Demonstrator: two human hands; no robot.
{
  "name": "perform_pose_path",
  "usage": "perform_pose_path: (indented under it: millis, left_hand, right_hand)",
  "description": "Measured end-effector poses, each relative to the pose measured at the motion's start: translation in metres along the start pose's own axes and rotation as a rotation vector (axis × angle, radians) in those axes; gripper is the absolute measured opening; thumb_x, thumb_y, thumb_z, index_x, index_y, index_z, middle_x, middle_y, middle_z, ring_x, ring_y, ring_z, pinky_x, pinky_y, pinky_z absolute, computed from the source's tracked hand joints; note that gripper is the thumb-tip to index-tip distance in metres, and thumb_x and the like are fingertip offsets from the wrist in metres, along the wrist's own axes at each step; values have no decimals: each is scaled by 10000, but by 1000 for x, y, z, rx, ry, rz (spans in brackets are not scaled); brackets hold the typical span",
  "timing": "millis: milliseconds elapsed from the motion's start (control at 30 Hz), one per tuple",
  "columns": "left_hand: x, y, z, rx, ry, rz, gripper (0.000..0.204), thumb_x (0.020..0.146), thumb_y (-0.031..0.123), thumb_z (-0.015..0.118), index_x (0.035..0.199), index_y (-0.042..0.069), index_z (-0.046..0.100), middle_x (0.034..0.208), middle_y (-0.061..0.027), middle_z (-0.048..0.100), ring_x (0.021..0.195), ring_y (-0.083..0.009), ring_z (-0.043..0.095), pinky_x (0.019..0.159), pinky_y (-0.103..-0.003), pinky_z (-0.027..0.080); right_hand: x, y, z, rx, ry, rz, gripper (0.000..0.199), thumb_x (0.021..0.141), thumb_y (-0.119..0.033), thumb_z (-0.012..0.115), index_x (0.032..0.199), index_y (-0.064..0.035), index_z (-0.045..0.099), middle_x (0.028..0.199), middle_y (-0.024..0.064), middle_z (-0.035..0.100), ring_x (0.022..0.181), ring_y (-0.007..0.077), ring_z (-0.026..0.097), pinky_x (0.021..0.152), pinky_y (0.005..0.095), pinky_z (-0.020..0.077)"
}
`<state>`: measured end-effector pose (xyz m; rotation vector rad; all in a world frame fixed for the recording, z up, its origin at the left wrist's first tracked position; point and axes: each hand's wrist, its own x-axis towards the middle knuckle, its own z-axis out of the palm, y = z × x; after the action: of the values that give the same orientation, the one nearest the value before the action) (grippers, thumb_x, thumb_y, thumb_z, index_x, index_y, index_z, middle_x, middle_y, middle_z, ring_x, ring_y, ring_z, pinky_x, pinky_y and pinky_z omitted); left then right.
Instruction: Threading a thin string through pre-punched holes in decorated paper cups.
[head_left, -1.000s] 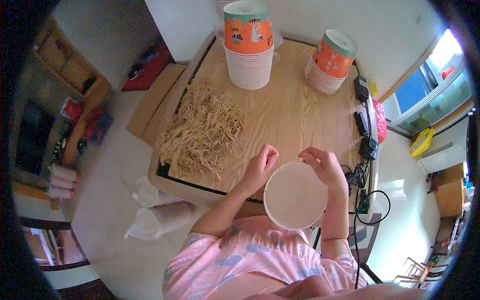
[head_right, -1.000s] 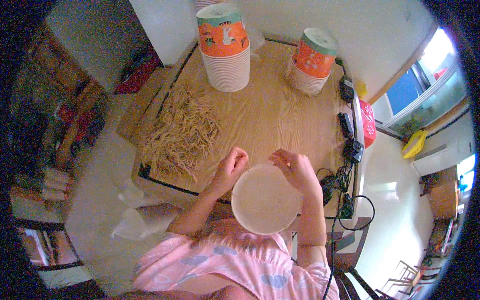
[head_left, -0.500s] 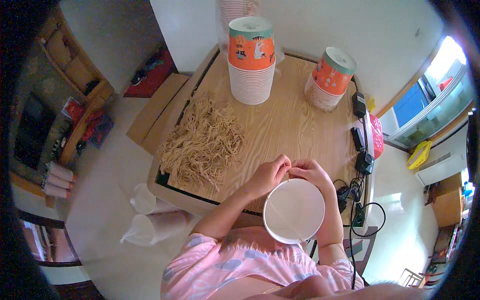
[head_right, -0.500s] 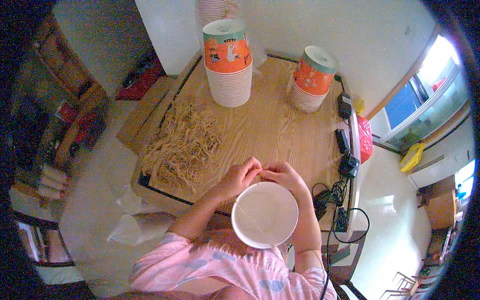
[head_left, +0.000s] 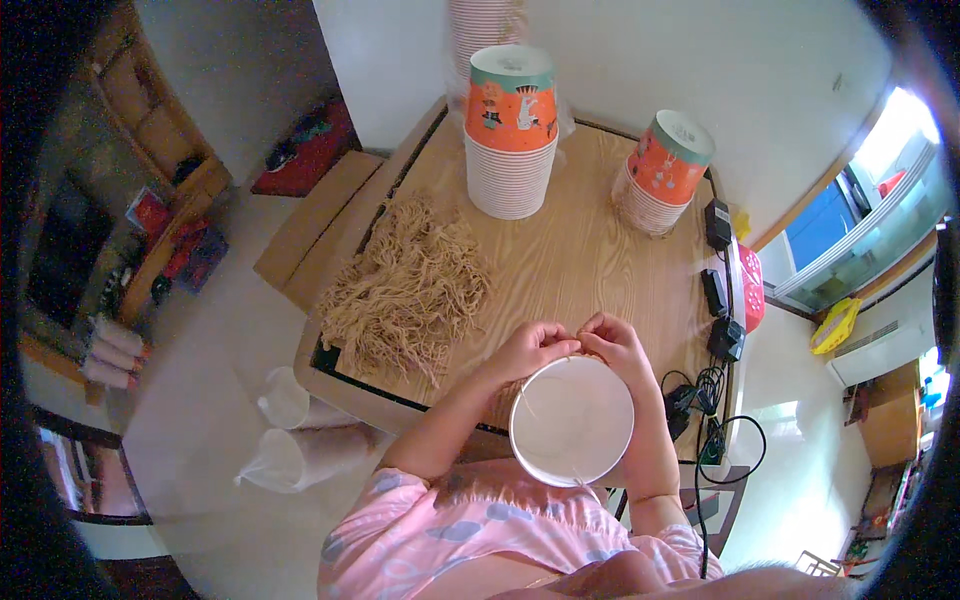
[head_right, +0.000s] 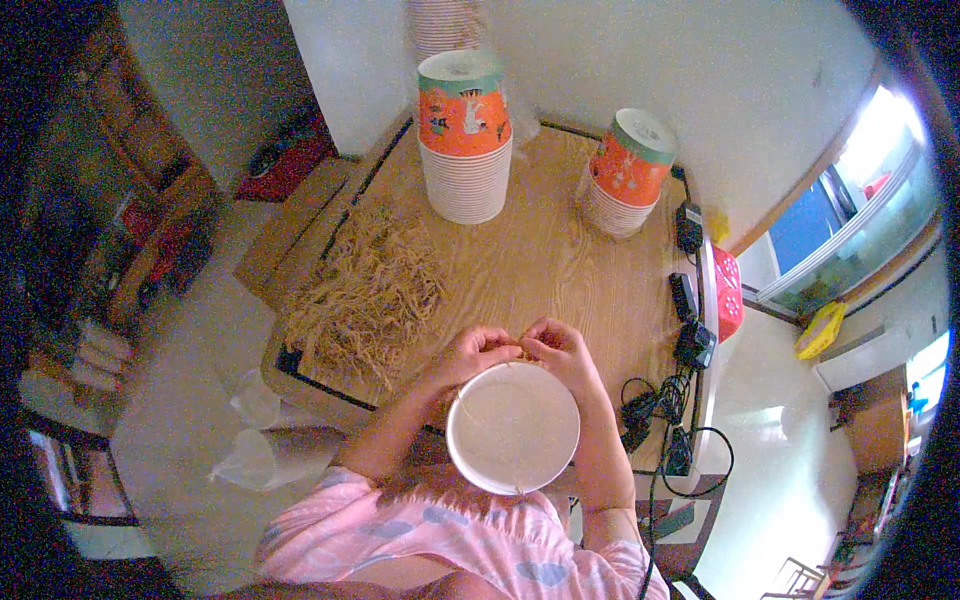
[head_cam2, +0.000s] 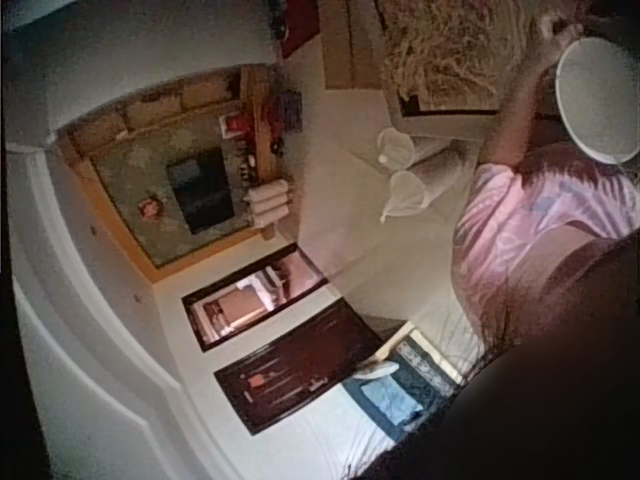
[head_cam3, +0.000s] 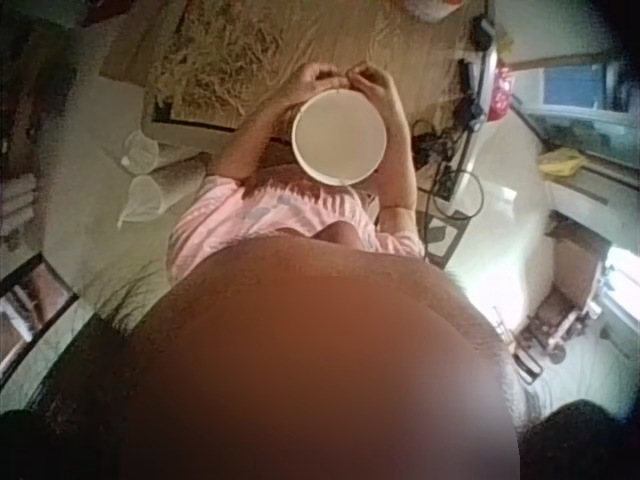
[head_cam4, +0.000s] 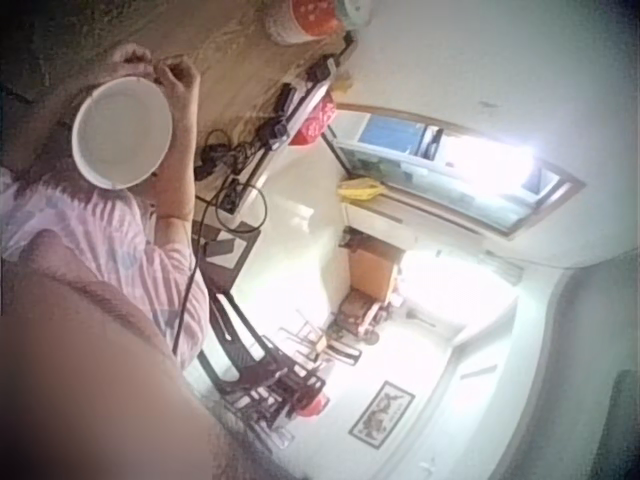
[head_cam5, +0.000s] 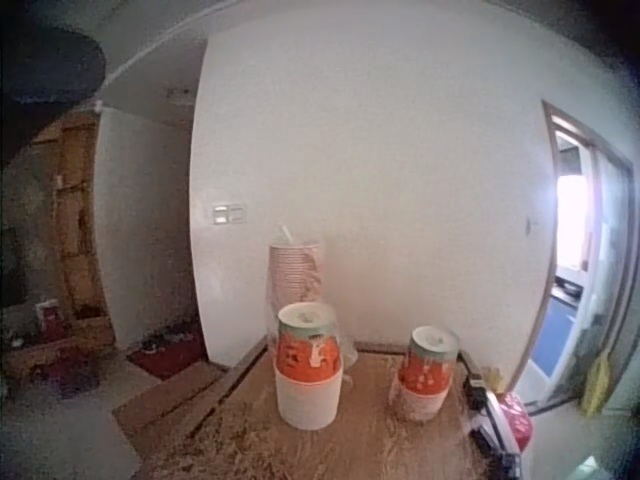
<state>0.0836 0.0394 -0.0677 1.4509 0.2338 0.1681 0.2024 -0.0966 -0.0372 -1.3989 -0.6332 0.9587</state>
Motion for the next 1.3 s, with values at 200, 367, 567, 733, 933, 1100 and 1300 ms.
perform_pose_path:
  millis: [200,367,567,733,933,1100,1300]
  left_hand:
    - [-4,3,0,64,-33,-21,131,808,150,649,839,23,649,749,-25,640,687,-93,581,618,-250,476]
    - [-14,13,5,135,-9,-41,132,792,146,667,783,15,651,713,-43,642,671,-109,588,623,-262,479]
    - [-19,8,13,-61,-47,67,138,814,105,648,881,-15,647,780,-39,652,705,-80,581,631,-243,479]
    - [-20,8,14,-57,-38,22,135,826,105,637,900,-7,645,788,-25,644,724,-77,574,645,-239,475]
    - [-22,8,10,-27,-88,-48,133,803,103,648,901,13,639,817,-23,647,760,-90,584,677,-252,471]
    - [-20,0,11,-32,-44,-41,123,806,98,647,877,-1,636,797,-31,641,735,-85,577,661,-245,472]
    - [-23,12,14,-11,-31,-36,121,816,100,638,850,-16,628,773,-24,627,703,-70,559,627,-234,463]
  right_hand:
    - [5,16,9,89,232,-207,54,859,-60,553,824,-45,516,655,-11,505,612,82,491,592,223,433]
    - [-3,0,10,-115,151,-111,247,910,-232,490,746,-47,474,613,8,461,564,109,440,521,249,351]
    - [-15,-7,23,-376,-38,19,299,908,-209,502,700,4,473,618,-18,471,590,92,425,538,256,366]
    - [-16,-8,24,-264,-101,-11,266,920,-164,486,713,2,508,656,-43,449,640,58,392,539,239,354]
    - [-14,-5,11,-385,-141,13,234,908,-199,521,837,17,580,746,-23,550,730,75,481,624,250,420]
    - [-11,2,12,-333,-143,-136,183,887,-166,549,777,-20,550,686,-37,473,675,55,419,569,232,371]
    - [-12,-5,11,-452,-102,-78,236,882,-115,541,686,-26,444,624,-49,362,605,43,338,520,219,293]
